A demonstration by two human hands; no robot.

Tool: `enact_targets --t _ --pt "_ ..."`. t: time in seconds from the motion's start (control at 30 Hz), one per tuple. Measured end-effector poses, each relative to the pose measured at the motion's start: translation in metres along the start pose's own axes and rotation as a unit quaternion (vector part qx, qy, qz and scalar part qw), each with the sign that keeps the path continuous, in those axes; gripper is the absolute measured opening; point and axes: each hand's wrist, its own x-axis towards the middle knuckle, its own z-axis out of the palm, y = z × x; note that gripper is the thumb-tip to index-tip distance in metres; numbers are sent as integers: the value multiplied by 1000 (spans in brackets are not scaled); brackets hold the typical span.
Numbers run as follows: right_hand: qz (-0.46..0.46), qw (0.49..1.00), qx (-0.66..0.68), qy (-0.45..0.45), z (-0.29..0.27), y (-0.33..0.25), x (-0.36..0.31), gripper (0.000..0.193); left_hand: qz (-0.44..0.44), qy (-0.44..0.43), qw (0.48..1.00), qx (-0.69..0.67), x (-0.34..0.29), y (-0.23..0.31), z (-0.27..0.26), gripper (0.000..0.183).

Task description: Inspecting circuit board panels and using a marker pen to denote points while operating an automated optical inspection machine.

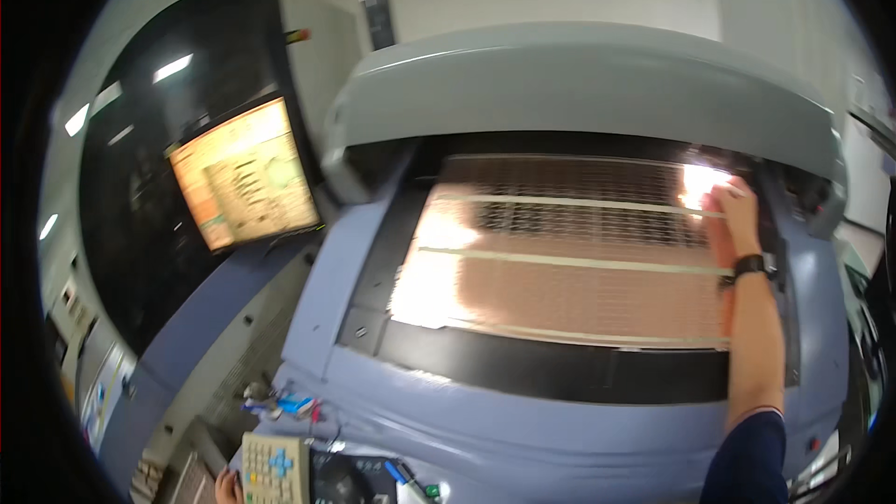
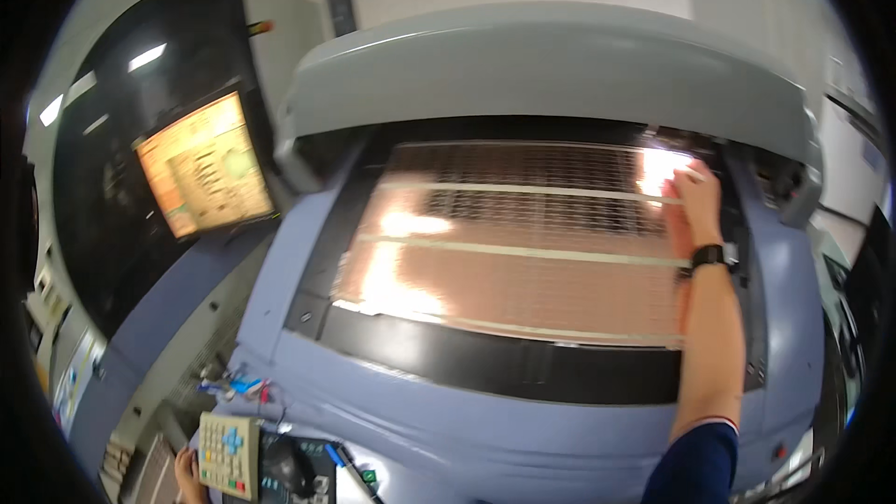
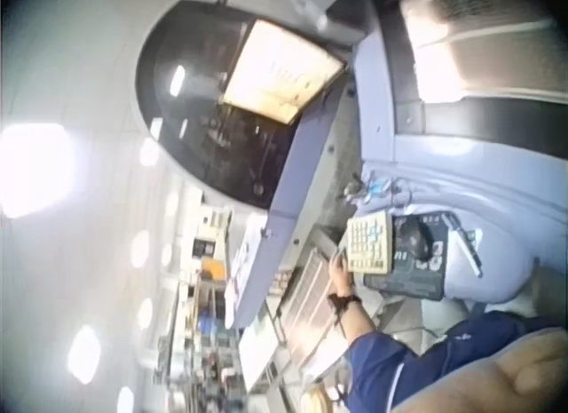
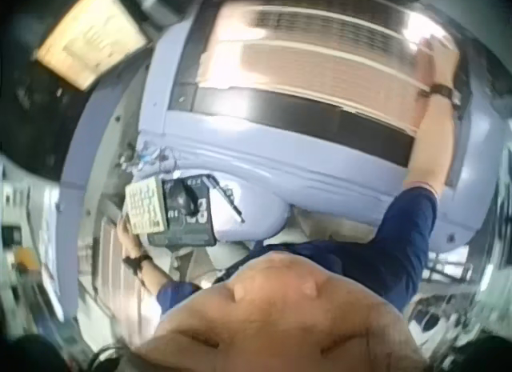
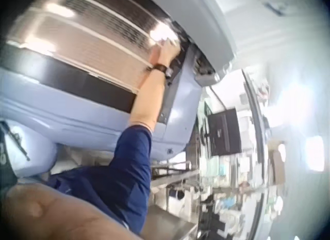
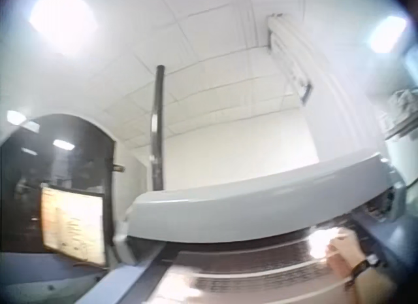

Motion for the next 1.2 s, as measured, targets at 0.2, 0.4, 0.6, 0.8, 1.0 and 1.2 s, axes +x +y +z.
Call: enact_targets --t 0.2,0.4,0.6,0.8,1.0,1.2 --pt "-18 999 17 -26 -22 41 10 14 18 95 995 -20 14 -13 23 21" --pt "53 995 19 -88 -11 54 17 17 0 109 994 19 2 -13 14 21" --pt "65 994 66 -60 -16 80 24 24 -4 106 994 7 6 -13 16 20" --pt "10 996 -23 -91 -16 65 18 25 -3 102 995 13 4 -12 16 21" --pt "25 987 96 -124 -8 46 13 28 -3 102 995 10 3 -13 15 21" --pt "-24 989 8 -146 -6 45 14 26 -6 96 995 5 4 -17 16 22"
